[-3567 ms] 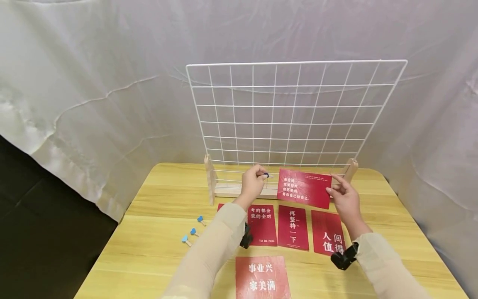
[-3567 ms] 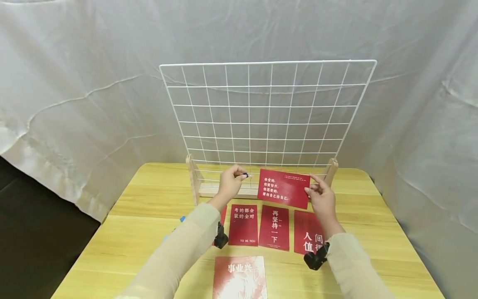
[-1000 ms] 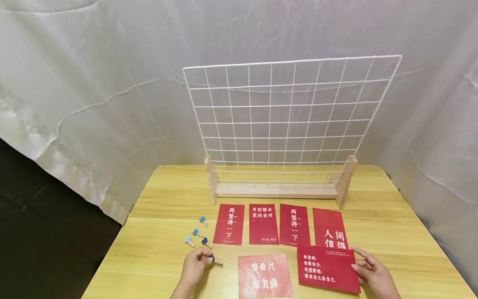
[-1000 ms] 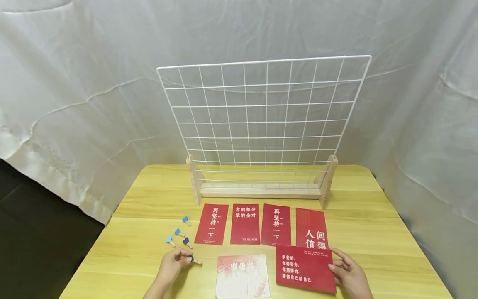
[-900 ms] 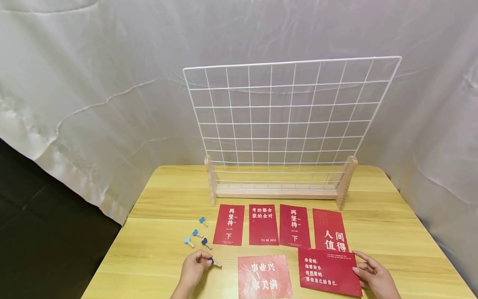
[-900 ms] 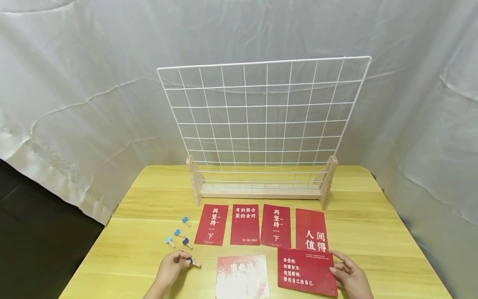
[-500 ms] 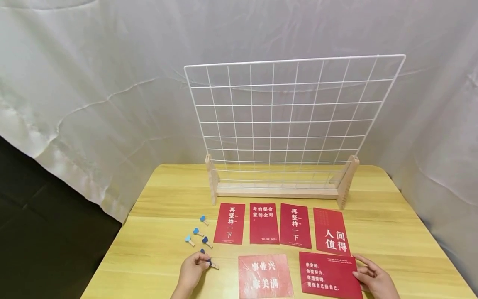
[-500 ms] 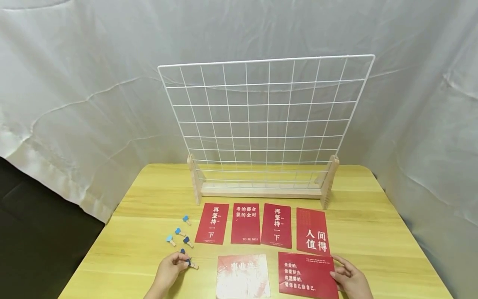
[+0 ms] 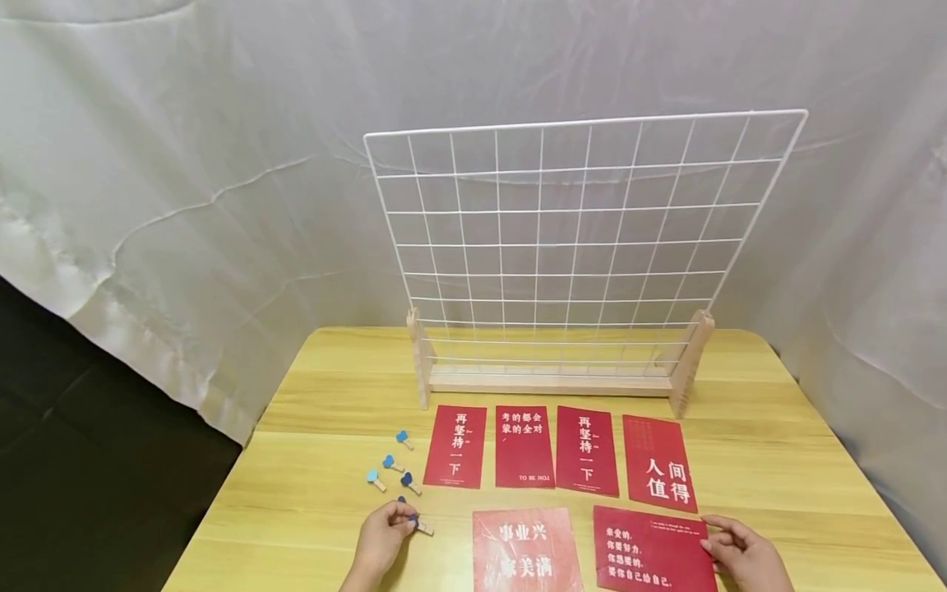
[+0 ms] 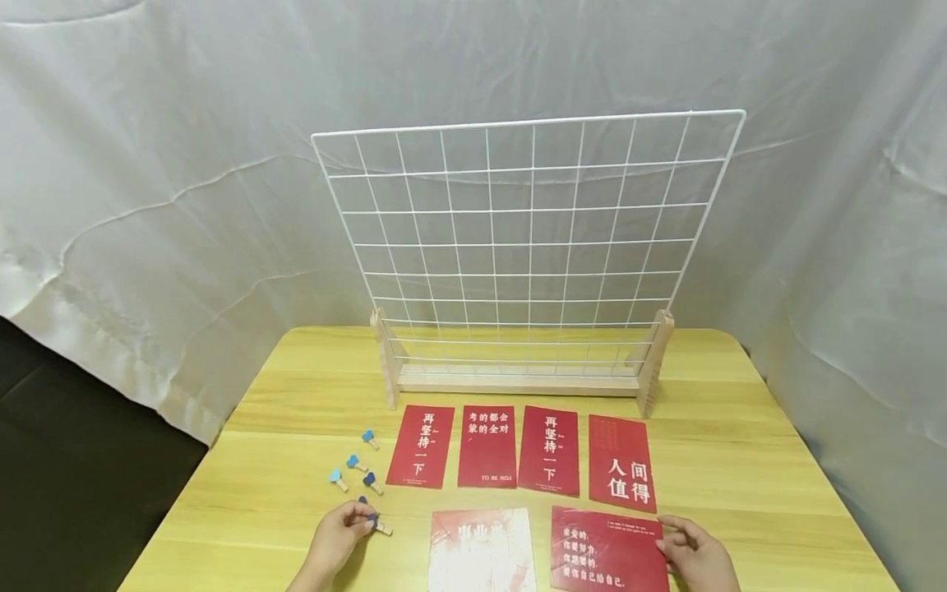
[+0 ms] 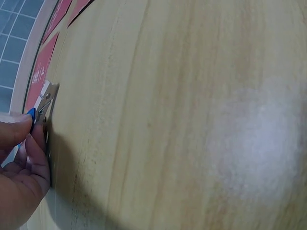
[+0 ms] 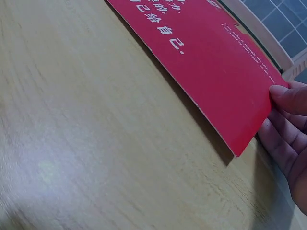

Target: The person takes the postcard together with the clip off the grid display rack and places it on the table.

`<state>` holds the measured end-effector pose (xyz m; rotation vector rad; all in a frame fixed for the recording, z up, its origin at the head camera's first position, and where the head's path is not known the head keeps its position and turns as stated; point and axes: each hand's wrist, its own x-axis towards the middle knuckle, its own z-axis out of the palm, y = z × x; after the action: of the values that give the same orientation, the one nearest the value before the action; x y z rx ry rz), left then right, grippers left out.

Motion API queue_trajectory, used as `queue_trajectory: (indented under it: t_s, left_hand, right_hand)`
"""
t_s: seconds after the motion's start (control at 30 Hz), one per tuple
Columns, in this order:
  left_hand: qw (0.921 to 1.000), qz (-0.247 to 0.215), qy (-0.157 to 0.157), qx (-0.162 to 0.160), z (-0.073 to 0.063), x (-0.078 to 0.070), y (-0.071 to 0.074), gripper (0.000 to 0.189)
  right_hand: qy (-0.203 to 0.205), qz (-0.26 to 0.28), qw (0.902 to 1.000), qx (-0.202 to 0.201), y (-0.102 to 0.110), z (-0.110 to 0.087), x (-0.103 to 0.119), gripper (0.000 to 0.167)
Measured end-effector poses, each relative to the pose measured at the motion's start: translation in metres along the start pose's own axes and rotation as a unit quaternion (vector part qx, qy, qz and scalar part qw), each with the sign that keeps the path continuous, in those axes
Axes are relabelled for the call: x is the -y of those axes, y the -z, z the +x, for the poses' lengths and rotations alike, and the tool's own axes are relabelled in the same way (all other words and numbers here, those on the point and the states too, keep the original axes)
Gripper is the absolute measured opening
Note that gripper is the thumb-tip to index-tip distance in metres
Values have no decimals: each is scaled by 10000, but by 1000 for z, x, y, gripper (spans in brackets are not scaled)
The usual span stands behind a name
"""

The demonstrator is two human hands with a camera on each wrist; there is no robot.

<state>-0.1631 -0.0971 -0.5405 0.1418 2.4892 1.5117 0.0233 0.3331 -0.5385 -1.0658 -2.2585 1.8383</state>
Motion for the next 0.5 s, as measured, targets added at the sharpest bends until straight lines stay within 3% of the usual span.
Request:
queue_trajectory:
  t_s: [0.27,0.5]
  left_hand:
    - [9991,378,-210,26,0,1,1,7]
    - [9958,711,-483,314,1,-7,7,7]
  right_hand:
    - [191,-990,9949,-98,-2,7,-1,51]
    - [201,-1556,9875,-158,-5,12,-1,43]
